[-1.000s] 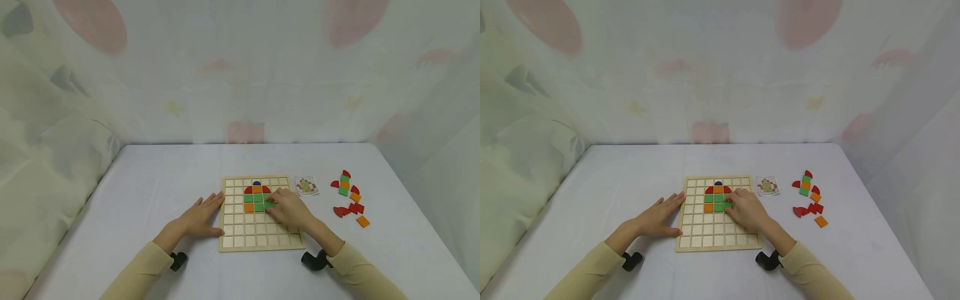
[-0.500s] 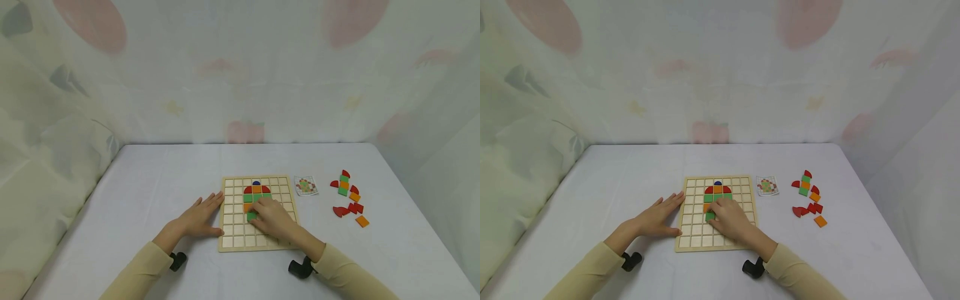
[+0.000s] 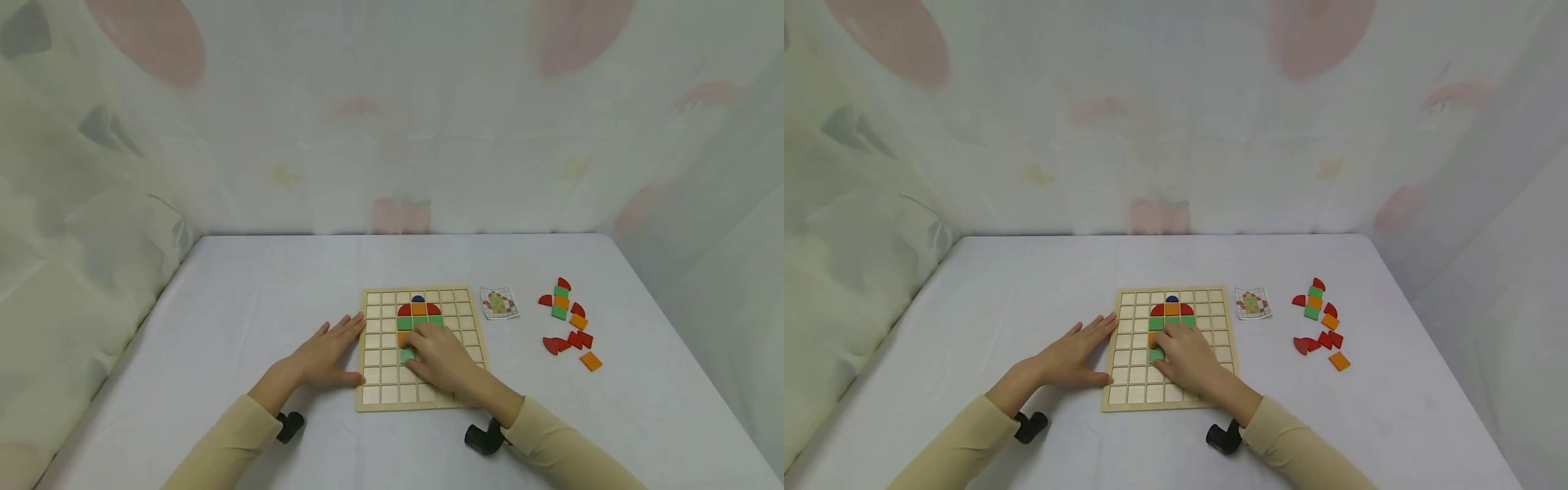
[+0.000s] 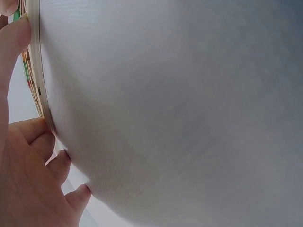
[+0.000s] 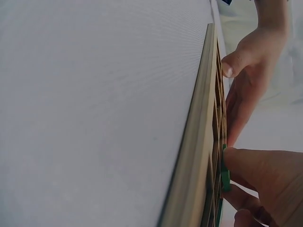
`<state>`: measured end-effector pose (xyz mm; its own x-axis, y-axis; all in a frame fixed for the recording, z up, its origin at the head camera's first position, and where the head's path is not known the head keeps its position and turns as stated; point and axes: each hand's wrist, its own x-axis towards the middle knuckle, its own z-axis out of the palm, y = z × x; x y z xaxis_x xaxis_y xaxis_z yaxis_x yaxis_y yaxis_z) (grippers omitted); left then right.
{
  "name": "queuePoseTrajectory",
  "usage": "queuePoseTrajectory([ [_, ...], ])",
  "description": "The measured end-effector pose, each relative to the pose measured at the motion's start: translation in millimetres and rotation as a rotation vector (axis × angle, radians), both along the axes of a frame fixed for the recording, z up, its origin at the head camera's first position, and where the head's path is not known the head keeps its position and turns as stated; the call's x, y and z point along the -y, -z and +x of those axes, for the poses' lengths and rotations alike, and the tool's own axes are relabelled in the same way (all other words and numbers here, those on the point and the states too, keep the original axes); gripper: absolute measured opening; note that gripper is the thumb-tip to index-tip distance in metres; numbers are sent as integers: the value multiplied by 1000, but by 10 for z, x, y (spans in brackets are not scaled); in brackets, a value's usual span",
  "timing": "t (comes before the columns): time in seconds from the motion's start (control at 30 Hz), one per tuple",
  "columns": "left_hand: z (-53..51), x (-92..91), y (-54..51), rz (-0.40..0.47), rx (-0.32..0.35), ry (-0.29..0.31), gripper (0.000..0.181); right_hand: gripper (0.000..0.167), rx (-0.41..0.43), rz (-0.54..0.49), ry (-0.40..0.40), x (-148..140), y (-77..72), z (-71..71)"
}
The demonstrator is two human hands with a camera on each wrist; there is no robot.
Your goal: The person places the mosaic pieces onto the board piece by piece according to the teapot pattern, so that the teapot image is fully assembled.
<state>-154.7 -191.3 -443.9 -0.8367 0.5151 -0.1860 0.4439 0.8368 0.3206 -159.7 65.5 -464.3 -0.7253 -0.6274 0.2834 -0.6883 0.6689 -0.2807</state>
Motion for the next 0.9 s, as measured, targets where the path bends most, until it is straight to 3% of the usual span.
queuePoseTrajectory([
  [0.43, -6, 2, -10, -1, -2, 10, 100, 22, -6, 0, -17, 7, -12, -25],
  [0.9, -5, 7, -5, -19, 5, 2, 102, 16, 92, -139, 41, -330, -138, -73],
])
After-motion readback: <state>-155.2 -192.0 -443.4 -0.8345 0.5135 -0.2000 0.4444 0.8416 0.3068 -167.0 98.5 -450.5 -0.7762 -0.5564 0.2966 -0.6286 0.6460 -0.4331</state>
